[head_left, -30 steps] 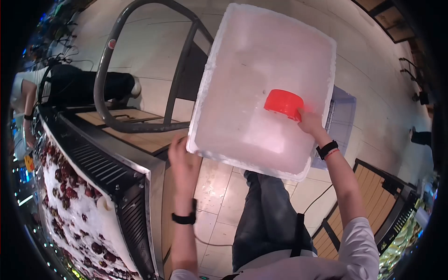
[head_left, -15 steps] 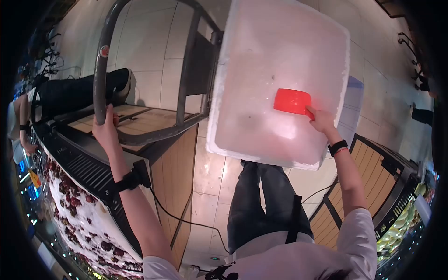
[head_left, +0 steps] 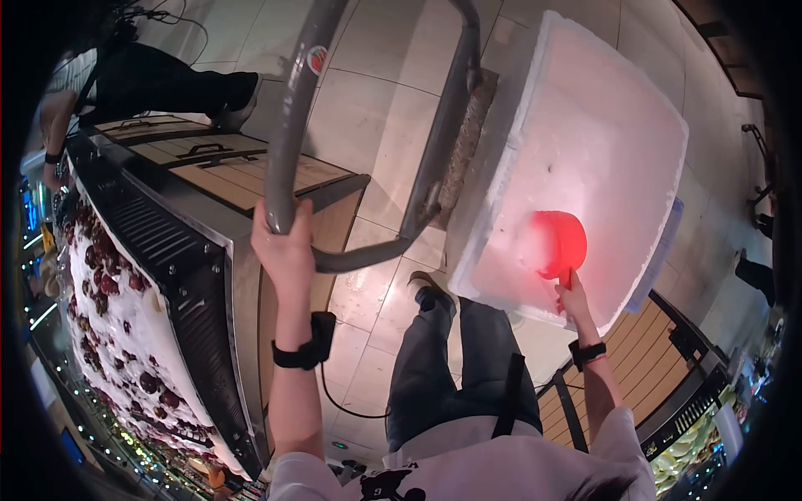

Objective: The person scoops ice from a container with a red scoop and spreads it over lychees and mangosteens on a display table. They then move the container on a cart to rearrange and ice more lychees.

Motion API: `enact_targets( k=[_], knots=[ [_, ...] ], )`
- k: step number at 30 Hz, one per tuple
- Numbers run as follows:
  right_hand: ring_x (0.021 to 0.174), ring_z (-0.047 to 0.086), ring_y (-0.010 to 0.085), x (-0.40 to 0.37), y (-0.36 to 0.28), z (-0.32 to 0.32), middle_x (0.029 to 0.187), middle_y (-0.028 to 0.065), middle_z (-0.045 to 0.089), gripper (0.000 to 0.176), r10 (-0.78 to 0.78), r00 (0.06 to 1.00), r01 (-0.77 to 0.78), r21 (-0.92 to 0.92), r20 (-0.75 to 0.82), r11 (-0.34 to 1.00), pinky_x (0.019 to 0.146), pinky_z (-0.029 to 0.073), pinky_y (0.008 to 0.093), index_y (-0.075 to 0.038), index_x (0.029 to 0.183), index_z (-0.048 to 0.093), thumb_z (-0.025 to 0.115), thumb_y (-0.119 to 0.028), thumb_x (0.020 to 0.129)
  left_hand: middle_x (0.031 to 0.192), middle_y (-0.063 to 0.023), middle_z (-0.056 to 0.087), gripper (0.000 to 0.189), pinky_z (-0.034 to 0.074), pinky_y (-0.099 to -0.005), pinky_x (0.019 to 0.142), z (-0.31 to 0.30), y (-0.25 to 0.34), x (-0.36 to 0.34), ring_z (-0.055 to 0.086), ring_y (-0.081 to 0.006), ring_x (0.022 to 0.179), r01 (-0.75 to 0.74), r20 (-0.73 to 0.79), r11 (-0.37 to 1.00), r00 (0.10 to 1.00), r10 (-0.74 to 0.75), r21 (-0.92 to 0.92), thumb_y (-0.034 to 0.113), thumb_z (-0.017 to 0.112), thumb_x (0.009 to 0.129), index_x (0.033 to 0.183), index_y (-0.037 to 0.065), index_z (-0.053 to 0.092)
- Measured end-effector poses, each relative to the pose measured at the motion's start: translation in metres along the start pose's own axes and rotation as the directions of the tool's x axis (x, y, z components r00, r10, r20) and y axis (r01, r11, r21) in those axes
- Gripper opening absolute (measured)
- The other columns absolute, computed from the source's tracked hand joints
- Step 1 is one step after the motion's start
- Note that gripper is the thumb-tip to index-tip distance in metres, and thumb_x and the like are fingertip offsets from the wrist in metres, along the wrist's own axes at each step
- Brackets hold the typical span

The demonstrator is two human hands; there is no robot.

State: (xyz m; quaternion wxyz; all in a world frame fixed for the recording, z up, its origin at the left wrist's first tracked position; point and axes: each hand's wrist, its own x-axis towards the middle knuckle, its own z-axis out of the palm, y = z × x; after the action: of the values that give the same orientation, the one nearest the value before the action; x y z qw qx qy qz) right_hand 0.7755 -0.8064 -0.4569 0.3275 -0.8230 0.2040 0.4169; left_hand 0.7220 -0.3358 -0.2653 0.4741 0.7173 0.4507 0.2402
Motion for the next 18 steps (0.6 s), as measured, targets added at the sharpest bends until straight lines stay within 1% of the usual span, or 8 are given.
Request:
enact_targets(
  k=[4, 8, 10, 11, 13, 14, 16, 18],
  knots=[
    [0.045, 0.052, 0.0159, -0.019, 0.031, -0.004, 0.071, 0.0101, 0.057, 0.072, -0.029, 1.000, 0.029, 0.068, 0.004, 0.997, 0.044, 0.044, 0.0288, -0.008, 0.138, 0.026, 0.055, -0.006, 0.072, 0.057, 0.0014, 0.046, 0.015, 0.032, -0.0204, 0.042, -0.017, -0.019, -0.056, 0.043, -0.0044, 0.047, 0.031, 0.021, 0.999, 0.999, -0.031, -0.007, 0.004, 0.063, 0.074, 0.080, 0.003, 0.050],
    [0.049, 0.054, 0.0167, -0.039, 0.040, 0.007, 0.072, 0.0107, 0.059, 0.071, -0.096, 0.991, 0.081, -0.146, -0.096, 0.986, 0.048, 0.045, 0.0301, -0.013, 0.136, 0.032, 0.057, -0.008, 0.071, 0.063, -0.0007, 0.051, 0.019, 0.033, -0.0203, 0.042, -0.026, -0.018, -0.069, 0.044, -0.0038, 0.049, 0.047, 0.027, 0.998, 0.999, -0.046, -0.033, 0.005, 0.065, 0.073, 0.087, 0.001, 0.052],
    [0.055, 0.057, 0.0177, -0.038, 0.042, 0.017, 0.078, 0.0111, 0.061, 0.069, -0.187, 0.964, 0.161, -0.142, -0.188, 0.977, 0.052, 0.047, 0.0318, -0.016, 0.134, 0.036, 0.057, -0.011, 0.070, 0.072, -0.0053, 0.058, 0.027, 0.040, -0.0241, 0.047, -0.032, -0.017, -0.060, 0.049, -0.0090, 0.051, 0.085, 0.109, 0.995, 0.991, -0.080, -0.043, 0.008, 0.066, 0.073, 0.096, -0.001, 0.054],
    [0.056, 0.057, 0.0170, -0.027, 0.058, 0.022, 0.083, 0.0102, 0.061, 0.068, -0.294, 0.932, 0.295, -0.029, -0.211, 0.955, 0.052, 0.047, 0.0317, -0.016, 0.134, 0.037, 0.057, -0.010, 0.070, 0.081, -0.0119, 0.063, 0.036, 0.046, -0.0287, 0.058, -0.029, -0.052, -0.048, 0.057, -0.0160, 0.062, -0.065, 0.044, 0.997, 0.997, 0.064, 0.035, 0.010, 0.066, 0.071, 0.103, -0.002, 0.054],
    [0.067, 0.060, 0.0217, -0.056, 0.039, 0.031, 0.098, 0.0131, 0.061, 0.068, -0.263, 0.921, 0.269, -0.020, -0.286, 0.963, 0.057, 0.049, 0.0320, -0.016, 0.134, 0.036, 0.057, -0.007, 0.070, 0.090, -0.0250, 0.061, 0.044, 0.048, -0.0365, 0.073, -0.037, -0.035, -0.054, 0.061, -0.0336, 0.087, 0.035, 0.042, 0.999, 0.998, -0.035, 0.004, 0.017, 0.067, 0.069, 0.106, -0.002, 0.054],
    [0.078, 0.061, 0.0266, -0.020, 0.080, 0.030, 0.108, 0.0162, 0.058, 0.068, -0.495, 0.792, 0.476, -0.146, -0.358, 0.867, 0.062, 0.049, 0.0334, -0.014, 0.135, 0.035, 0.059, -0.008, 0.072, 0.067, -0.0138, 0.058, 0.032, 0.046, -0.0336, 0.053, -0.040, -0.041, -0.056, 0.056, -0.0198, 0.055, -0.150, -0.016, 0.984, 0.988, 0.152, 0.092, 0.013, 0.065, 0.070, 0.096, -0.003, 0.054],
    [0.094, 0.059, 0.0297, -0.045, 0.068, 0.028, 0.117, 0.0184, 0.054, 0.067, -0.373, 0.870, 0.340, -0.153, -0.324, 0.928, 0.077, 0.047, 0.0369, -0.012, 0.136, 0.033, 0.060, -0.012, 0.074, 0.080, -0.0242, 0.059, 0.037, 0.046, -0.0392, 0.068, -0.051, -0.040, -0.073, 0.059, -0.0363, 0.076, -0.121, -0.053, 0.989, 0.991, 0.126, 0.083, 0.016, 0.066, 0.068, 0.097, -0.003, 0.053],
    [0.093, 0.059, 0.0307, -0.018, 0.106, 0.021, 0.118, 0.0180, 0.053, 0.066, -0.447, 0.835, 0.390, -0.229, -0.321, 0.892, 0.072, 0.048, 0.0371, -0.014, 0.136, 0.032, 0.058, -0.010, 0.075, 0.082, -0.0241, 0.058, 0.035, 0.046, -0.0395, 0.068, -0.064, -0.047, -0.096, 0.059, -0.0362, 0.077, -0.118, -0.083, 0.993, 0.989, 0.119, 0.022, 0.014, 0.065, 0.067, 0.094, -0.004, 0.053]
  ],
)
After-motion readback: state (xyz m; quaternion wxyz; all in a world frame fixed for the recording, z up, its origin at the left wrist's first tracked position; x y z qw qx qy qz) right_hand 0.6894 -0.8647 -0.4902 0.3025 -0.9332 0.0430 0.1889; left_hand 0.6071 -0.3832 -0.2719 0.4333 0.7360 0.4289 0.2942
